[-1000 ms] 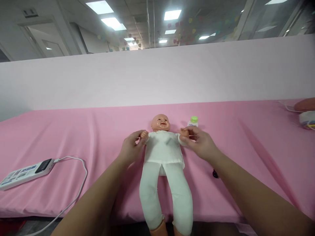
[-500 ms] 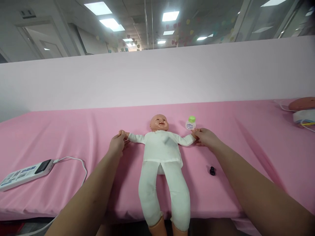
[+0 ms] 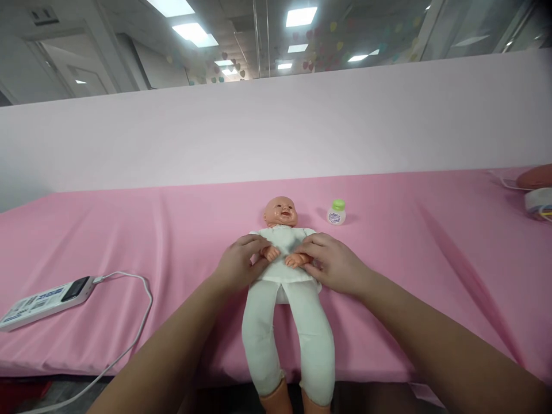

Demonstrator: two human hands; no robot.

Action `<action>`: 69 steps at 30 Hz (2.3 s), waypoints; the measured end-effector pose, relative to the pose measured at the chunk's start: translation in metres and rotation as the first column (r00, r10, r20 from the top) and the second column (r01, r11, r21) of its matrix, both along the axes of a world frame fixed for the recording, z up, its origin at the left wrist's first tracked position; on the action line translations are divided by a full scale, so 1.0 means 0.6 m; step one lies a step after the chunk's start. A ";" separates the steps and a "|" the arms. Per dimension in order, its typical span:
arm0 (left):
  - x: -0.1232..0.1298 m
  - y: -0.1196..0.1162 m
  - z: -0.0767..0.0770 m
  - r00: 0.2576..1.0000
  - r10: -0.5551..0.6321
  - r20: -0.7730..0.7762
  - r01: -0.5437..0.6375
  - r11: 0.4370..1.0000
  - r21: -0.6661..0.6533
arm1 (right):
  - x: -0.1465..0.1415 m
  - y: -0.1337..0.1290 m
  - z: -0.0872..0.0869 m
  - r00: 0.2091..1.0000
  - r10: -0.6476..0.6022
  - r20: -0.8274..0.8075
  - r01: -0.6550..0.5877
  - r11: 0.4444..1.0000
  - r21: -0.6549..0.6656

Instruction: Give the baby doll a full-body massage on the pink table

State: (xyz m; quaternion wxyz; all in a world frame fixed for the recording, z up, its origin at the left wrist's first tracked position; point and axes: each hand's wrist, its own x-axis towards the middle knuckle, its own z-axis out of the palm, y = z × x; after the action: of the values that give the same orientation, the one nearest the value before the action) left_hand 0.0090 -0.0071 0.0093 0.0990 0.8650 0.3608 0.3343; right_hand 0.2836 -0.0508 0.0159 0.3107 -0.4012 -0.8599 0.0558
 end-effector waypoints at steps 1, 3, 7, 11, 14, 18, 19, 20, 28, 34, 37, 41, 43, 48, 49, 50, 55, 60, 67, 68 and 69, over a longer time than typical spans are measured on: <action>-0.001 0.002 -0.003 0.999 -0.012 -0.037 0.012 1.000 0.022 | -0.001 0.001 -0.002 1.000 0.002 0.027 -0.002 1.000 0.003; -0.001 0.003 -0.007 0.996 -0.014 -0.083 0.019 0.998 0.054 | -0.003 0.001 -0.003 0.998 0.002 0.061 -0.002 1.000 -0.001; 0.002 -0.003 -0.003 0.999 0.036 -0.017 -0.036 0.999 -0.002 | -0.003 0.000 0.001 0.998 0.003 -0.056 -0.006 0.998 -0.055; -0.007 0.008 -0.001 0.915 0.267 0.303 -0.191 0.947 -0.259 | 0.027 0.020 -0.006 0.879 -0.173 -0.444 0.058 0.964 -0.261; -0.027 0.036 -0.008 0.693 0.438 0.573 -0.165 0.870 -0.465 | 0.071 0.054 -0.025 0.677 -0.408 -0.612 0.173 0.897 -0.406; -0.054 0.077 -0.026 0.405 0.625 0.667 -0.081 0.751 -0.655 | 0.128 0.097 -0.058 0.459 -0.618 -0.638 0.288 0.783 -0.551; -0.059 0.086 -0.031 0.355 0.671 0.650 -0.079 0.715 -0.695 | 0.137 0.104 -0.066 0.427 -0.652 -0.626 0.300 0.756 -0.582; -0.064 0.095 -0.036 0.307 0.718 0.624 -0.082 0.673 -0.735 | 0.145 0.111 -0.074 0.407 -0.686 -0.603 0.306 0.724 -0.618; -0.078 0.123 -0.049 0.182 0.859 0.478 -0.058 0.495 -0.867 | 0.160 0.126 -0.095 0.398 -0.769 -0.501 0.287 0.623 -0.728; -0.045 0.057 -0.014 0.544 0.578 0.609 -0.248 0.804 -0.541 | 0.108 0.077 -0.048 0.564 -0.555 -0.611 0.325 0.830 -0.454; -0.020 0.021 0.000 0.731 0.427 0.533 -0.262 0.896 -0.358 | 0.073 0.045 -0.029 0.704 -0.373 -0.605 0.259 0.927 -0.272; 0.003 0.001 0.000 0.932 0.218 0.291 -0.194 0.975 -0.109 | 0.035 0.014 -0.015 0.916 -0.138 -0.376 0.097 0.987 -0.125; 0.006 0.002 -0.004 0.984 0.103 0.143 -0.099 0.994 -0.035 | 0.023 0.006 -0.011 0.980 -0.051 -0.190 0.040 0.997 -0.063; 0.006 0.008 -0.007 0.997 0.045 -0.060 -0.044 0.999 0.011 | 0.005 -0.001 -0.007 0.996 0.019 0.089 -0.016 0.999 -0.031; 0.006 0.008 -0.006 0.997 0.052 -0.055 -0.052 0.999 0.000 | 0.004 -0.002 -0.007 0.997 0.009 0.080 -0.006 0.999 -0.036; 0.006 0.007 -0.005 0.997 0.062 -0.038 -0.063 0.998 -0.021 | 0.004 -0.002 -0.007 0.999 -0.006 0.049 0.008 0.999 -0.046; -0.012 0.015 -0.005 0.935 0.235 0.266 -0.165 0.951 -0.261 | 0.030 0.016 -0.013 0.898 -0.215 -0.384 0.136 0.965 -0.222; -0.060 0.061 -0.015 0.679 0.495 0.542 -0.169 0.824 -0.540 | 0.093 0.067 -0.030 0.584 -0.605 -0.541 0.332 0.786 -0.522; -0.090 0.126 -0.031 0.212 0.859 0.465 0.023 0.471 -0.882 | 0.149 0.099 -0.055 0.470 -0.786 -0.401 0.153 0.520 -0.840; -0.091 0.128 -0.032 0.213 0.862 0.460 0.037 0.463 -0.885 | 0.152 0.100 -0.057 0.485 -0.786 -0.385 0.147 0.507 -0.849; -0.091 0.128 -0.032 0.222 0.858 0.464 0.046 0.466 -0.884 | 0.154 0.101 -0.059 0.491 -0.785 -0.378 0.143 0.500 -0.854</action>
State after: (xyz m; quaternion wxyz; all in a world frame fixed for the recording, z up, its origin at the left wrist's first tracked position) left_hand -0.0455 0.0698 -0.0098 0.5188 0.2393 0.5893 0.5713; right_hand 0.3761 0.0096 -0.0193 0.4424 -0.6689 -0.3899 0.4525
